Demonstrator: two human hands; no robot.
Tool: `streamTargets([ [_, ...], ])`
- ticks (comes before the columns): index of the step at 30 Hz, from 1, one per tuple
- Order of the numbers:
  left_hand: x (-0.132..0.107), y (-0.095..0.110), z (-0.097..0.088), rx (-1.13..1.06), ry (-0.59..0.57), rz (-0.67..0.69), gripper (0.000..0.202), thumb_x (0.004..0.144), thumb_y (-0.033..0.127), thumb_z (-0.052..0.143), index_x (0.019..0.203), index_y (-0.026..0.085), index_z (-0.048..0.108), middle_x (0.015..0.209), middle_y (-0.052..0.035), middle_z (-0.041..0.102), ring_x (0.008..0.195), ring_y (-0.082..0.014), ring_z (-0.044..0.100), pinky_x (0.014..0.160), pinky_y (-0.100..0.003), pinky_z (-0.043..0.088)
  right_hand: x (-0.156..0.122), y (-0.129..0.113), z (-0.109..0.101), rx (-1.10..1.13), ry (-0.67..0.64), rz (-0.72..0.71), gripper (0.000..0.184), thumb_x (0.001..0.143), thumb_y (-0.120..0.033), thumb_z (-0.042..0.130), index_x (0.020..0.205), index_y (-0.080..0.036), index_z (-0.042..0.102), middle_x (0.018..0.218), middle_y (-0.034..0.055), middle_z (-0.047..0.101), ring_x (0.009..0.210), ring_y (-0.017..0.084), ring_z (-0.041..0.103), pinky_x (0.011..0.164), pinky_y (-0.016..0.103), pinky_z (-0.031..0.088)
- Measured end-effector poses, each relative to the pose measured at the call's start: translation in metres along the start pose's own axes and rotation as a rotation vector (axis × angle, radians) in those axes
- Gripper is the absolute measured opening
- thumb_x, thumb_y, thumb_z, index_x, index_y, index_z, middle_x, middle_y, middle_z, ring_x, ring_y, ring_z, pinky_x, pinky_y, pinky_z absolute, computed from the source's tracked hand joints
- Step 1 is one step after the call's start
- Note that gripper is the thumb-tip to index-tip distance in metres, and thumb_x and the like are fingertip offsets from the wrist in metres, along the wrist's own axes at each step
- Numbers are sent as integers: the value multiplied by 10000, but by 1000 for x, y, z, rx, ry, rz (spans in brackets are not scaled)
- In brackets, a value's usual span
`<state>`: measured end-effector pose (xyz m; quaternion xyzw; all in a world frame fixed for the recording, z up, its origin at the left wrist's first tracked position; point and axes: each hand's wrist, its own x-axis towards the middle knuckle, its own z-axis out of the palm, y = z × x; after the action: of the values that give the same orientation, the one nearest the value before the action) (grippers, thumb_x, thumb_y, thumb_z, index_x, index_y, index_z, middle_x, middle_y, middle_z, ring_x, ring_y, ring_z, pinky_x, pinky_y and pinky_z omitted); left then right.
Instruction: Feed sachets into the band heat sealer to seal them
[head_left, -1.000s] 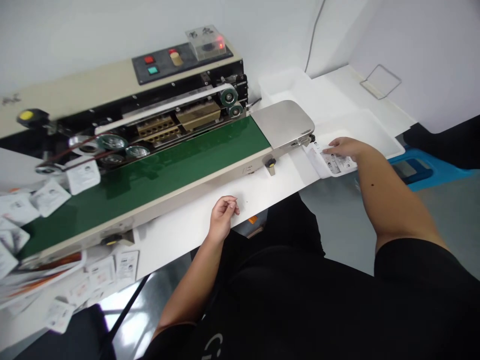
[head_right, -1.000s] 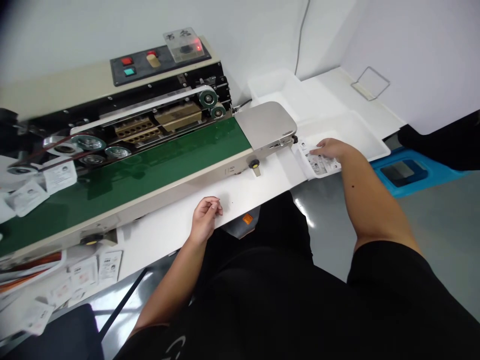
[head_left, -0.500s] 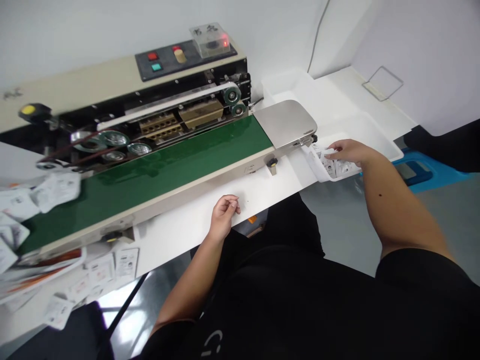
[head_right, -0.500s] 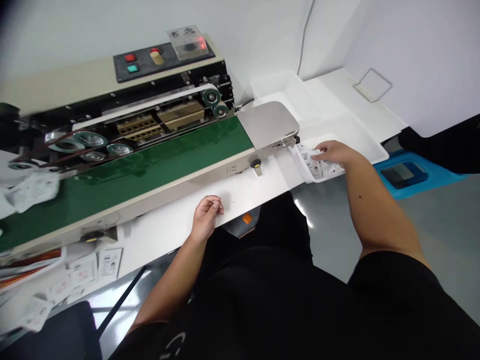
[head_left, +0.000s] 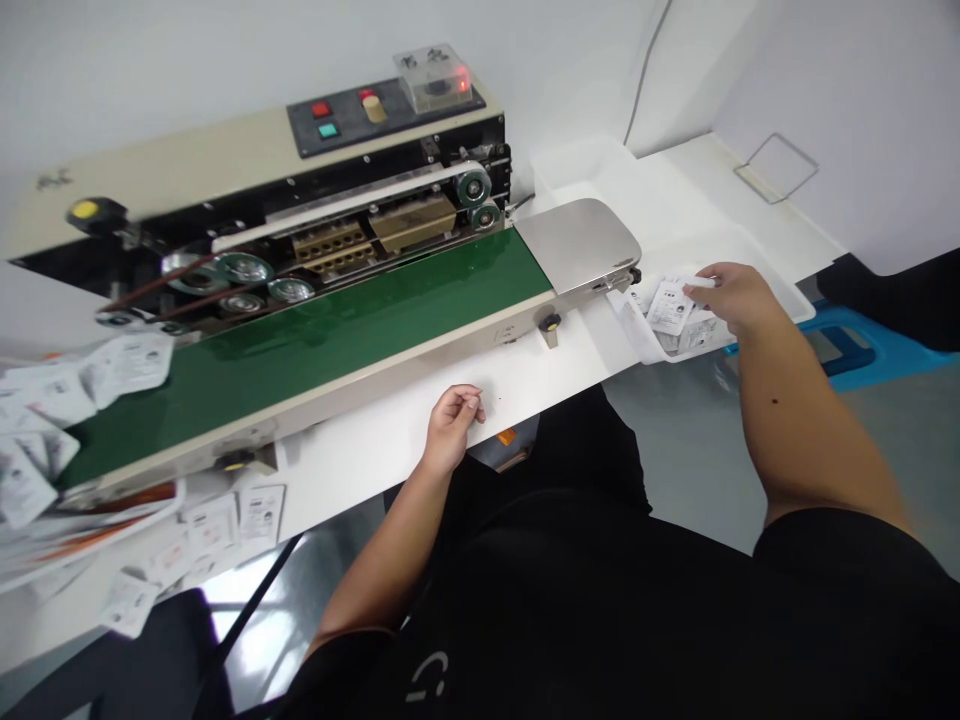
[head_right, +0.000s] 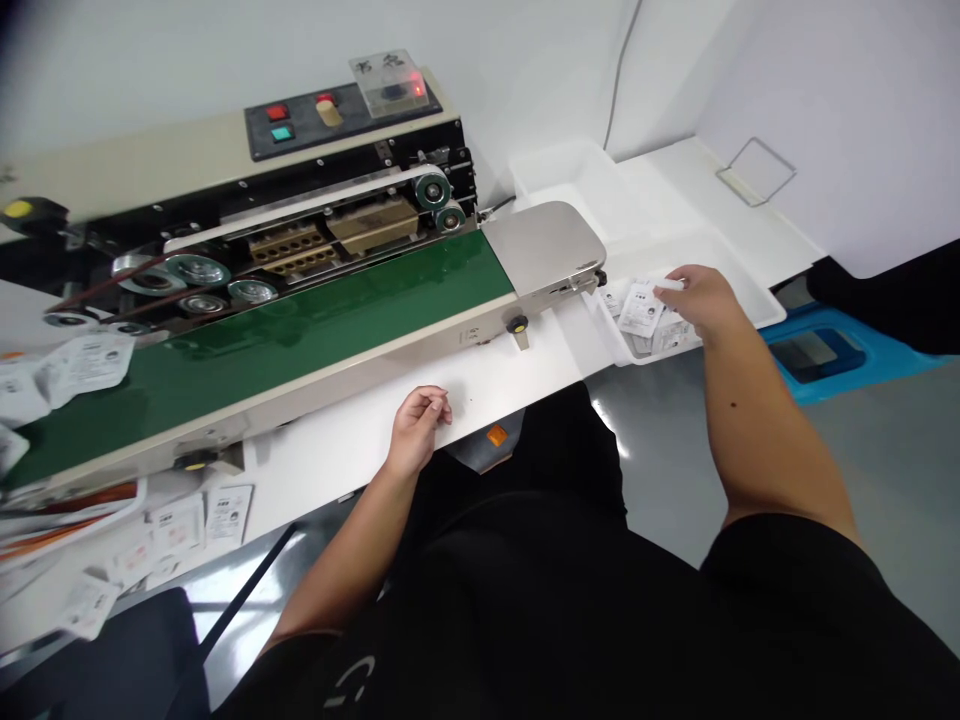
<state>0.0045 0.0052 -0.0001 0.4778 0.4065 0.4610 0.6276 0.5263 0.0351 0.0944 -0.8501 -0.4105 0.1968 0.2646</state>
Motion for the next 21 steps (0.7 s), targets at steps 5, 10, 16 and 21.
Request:
streamTargets([
  [5, -1, -1, 0, -4, 5, -10, 323, 931, 477, 806, 1065, 202, 702, 811, 7, 654, 678, -119, 624, 691, -263, 515, -16, -31, 5, 445, 346, 158, 244, 895, -213, 780, 1056, -192, 597, 834, -28, 485, 676, 111, 534, 682, 303, 506],
  [10, -2, 0, 1, 22, -13, -1, 322, 939, 473, 804, 1078, 198, 709, 832, 0, 655, 695, -121, 631, 703, -268, 522, -60, -74, 12, 764, 476, -32, 259, 883, -130, 681, 1029, -221, 488, 898, 23, 601, 767, 134, 644, 709, 283, 529],
  [16, -5, 3, 3, 36, -115, 27, 410, 913, 517, 825, 1139, 197, 703, 960, -43, 676, 795, -148, 668, 772, -298, 563, -156, -120, 68, 892, 474, -334, 310, 788, -290, 811, 967, -222, 567, 889, 2, 635, 808, 159, 655, 770, 316, 572],
  [21, -8, 0, 3, -38, -229, 44, 735, 751, 606, 933, 1297, 208, 644, 1177, -125, 700, 924, -217, 722, 775, -311, 587, -216, -133, 160, 730, -81, -292, 241, 851, -425, 802, 944, -262, 651, 884, 17, 677, 799, 211, 663, 751, 355, 571],
])
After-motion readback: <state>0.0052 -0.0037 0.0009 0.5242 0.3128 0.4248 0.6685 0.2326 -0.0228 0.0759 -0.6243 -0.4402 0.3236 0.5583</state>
